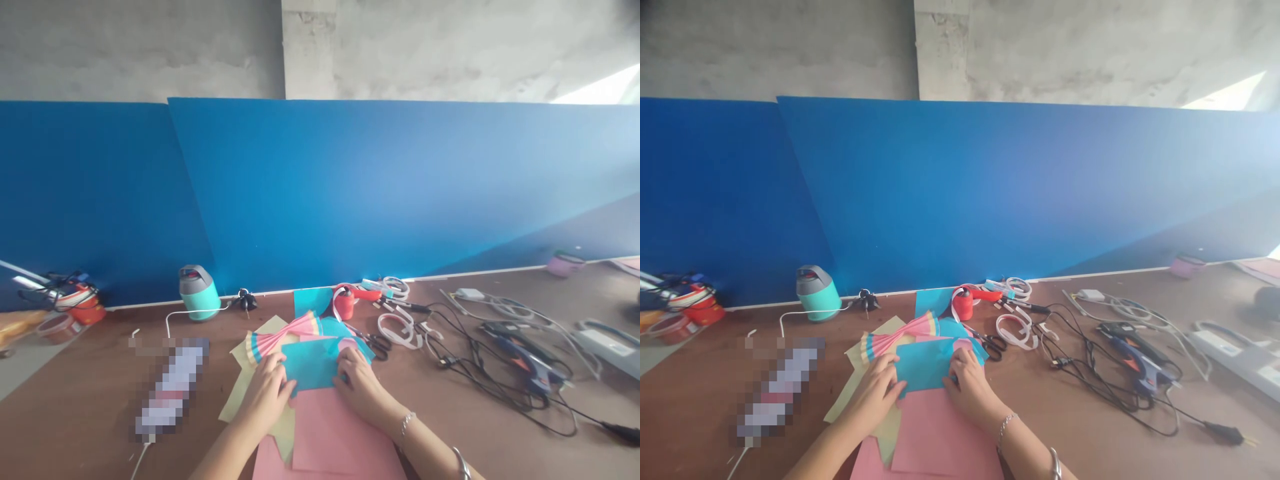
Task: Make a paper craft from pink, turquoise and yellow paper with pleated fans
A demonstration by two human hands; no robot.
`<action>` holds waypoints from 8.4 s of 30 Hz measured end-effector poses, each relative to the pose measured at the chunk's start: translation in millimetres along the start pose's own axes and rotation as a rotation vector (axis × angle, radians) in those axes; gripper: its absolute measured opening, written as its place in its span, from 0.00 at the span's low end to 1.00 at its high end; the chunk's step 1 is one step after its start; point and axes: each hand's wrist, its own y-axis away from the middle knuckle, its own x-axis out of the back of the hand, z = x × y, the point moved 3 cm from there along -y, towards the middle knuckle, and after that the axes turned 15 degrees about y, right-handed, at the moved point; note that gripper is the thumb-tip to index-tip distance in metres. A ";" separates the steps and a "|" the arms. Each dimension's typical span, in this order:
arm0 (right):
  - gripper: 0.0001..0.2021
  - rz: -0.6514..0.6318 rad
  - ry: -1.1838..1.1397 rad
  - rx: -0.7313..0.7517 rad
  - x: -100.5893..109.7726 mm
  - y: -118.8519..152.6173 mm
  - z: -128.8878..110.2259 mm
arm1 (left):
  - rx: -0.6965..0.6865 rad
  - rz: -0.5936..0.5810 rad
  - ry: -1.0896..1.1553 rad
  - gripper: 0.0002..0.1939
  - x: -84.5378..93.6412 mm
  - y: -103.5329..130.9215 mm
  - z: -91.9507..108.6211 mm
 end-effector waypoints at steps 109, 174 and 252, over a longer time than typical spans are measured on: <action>0.14 -0.103 0.365 0.496 -12.5 -21.6 -65.4 | -0.037 -0.057 0.601 0.24 -16.7 -8.9 -13.4; 0.11 -0.151 0.273 0.271 4.2 -12.8 -50.2 | 0.070 -0.196 0.427 0.18 -8.4 -9.5 3.8; 0.10 -0.193 0.254 0.358 0.0 -30.3 -67.9 | 0.094 0.063 0.452 0.19 -5.2 -8.5 5.7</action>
